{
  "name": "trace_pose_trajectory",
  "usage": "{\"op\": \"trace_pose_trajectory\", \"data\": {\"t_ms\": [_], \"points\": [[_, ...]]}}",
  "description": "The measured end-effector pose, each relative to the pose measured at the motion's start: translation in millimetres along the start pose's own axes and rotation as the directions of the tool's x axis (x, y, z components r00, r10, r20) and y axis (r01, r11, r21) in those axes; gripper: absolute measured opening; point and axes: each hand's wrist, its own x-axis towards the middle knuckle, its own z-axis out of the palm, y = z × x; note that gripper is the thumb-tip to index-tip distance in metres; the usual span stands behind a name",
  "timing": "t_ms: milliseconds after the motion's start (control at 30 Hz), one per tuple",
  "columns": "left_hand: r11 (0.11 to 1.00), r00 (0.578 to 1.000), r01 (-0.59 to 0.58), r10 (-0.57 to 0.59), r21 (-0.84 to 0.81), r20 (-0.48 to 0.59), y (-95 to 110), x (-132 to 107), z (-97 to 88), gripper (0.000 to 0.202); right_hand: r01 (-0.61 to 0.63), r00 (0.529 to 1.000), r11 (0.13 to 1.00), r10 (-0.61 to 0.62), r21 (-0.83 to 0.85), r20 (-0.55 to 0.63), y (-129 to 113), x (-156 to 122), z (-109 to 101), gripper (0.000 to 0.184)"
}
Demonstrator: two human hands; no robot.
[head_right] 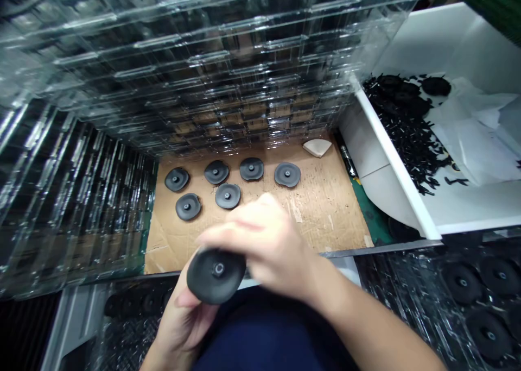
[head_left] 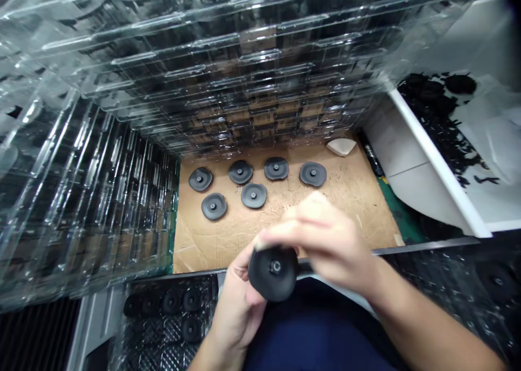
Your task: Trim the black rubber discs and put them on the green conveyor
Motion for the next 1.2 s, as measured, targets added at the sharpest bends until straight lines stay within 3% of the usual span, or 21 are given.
{"op": "trace_pose_trajectory", "data": {"t_ms": [67, 133, 267, 400, 500, 533, 633, 733, 800, 867, 900, 967, 1067, 1133, 1200], "points": [[0.999, 0.999, -0.02, 0.021, -0.026, 0.035, 2, -2, 1.8, 0.066, -0.248, 0.967, 0.969, 0.248, 0.008, -0.053, 23, -17, 0, 0.027], [0.998, 0.999, -0.024, 0.026, -0.06, 0.043, 4, -4, 2.2, 0.058, -0.407, 0.912, 0.913, 0.407, 0.01, -0.054, 42, -40, 7, 0.024], [0.997, 1.0, -0.023, 0.024, -0.077, 0.013, 4, -1, 1.6, 0.056, -0.476, 0.879, 0.879, 0.476, -0.035, -0.009, 57, -74, 29, 0.02], [0.996, 1.0, 0.007, -0.004, -0.085, 0.029, 1, 3, 5.3, 0.058, -0.536, 0.841, 0.843, 0.529, -0.04, -0.114, 35, -57, 21, 0.02], [0.995, 0.999, -0.035, 0.038, -0.09, 0.037, -3, 4, 9.6, 0.055, -0.481, 0.828, 0.876, 0.449, -0.015, -0.335, -2, -26, 7, 0.021], [0.994, 0.998, -0.054, 0.058, -0.095, 0.035, -4, 4, 10.3, 0.051, -0.392, 0.857, 0.92, 0.357, -0.022, -0.372, -14, -18, 5, 0.021], [0.993, 0.994, -0.102, 0.103, -0.059, 0.026, -3, 5, 9.2, 0.042, -0.157, 0.961, 0.988, 0.154, 0.005, -0.228, -37, -4, 5, 0.022], [0.989, 0.99, -0.144, 0.144, 0.024, -0.008, 1, 10, 8.1, 0.054, -0.231, 0.973, 0.969, 0.232, 0.085, 0.001, -38, 2, 6, 0.018], [0.99, 0.992, -0.128, 0.128, 0.05, 0.015, 2, 13, 11.3, 0.06, -0.234, 0.97, 0.972, 0.235, 0.02, -0.059, -33, 7, 6, 0.018], [0.995, 0.994, -0.091, 0.087, 0.051, 0.07, 2, 13, 16.5, 0.06, -0.158, 0.966, 0.984, 0.136, -0.084, -0.222, -30, 11, 6, 0.022], [0.996, 0.993, -0.078, 0.074, 0.042, 0.087, 3, 12, 18.8, 0.056, -0.113, 0.965, 0.989, 0.086, -0.095, -0.247, -30, 11, 6, 0.024], [0.997, 0.991, -0.071, 0.071, -0.006, 0.111, 6, 10, 21.0, 0.044, -0.069, 0.987, 0.998, 0.066, -0.01, -0.149, -31, 6, 1, 0.023], [0.998, 0.989, -0.023, 0.032, -0.067, 0.142, 10, 9, 18.6, 0.046, -0.215, 0.976, 0.973, 0.21, 0.082, 0.062, -35, -11, -12, 0.019], [0.996, 0.989, 0.037, -0.025, -0.079, 0.149, 10, 10, 15.8, 0.053, -0.299, 0.953, 0.953, 0.3, -0.044, 0.031, -37, -16, -18, 0.018], [0.992, 0.987, 0.094, -0.082, -0.088, 0.137, 7, 12, 13.4, 0.054, -0.277, 0.961, 0.934, 0.271, -0.225, -0.056, -37, -12, -20, 0.02]]}}
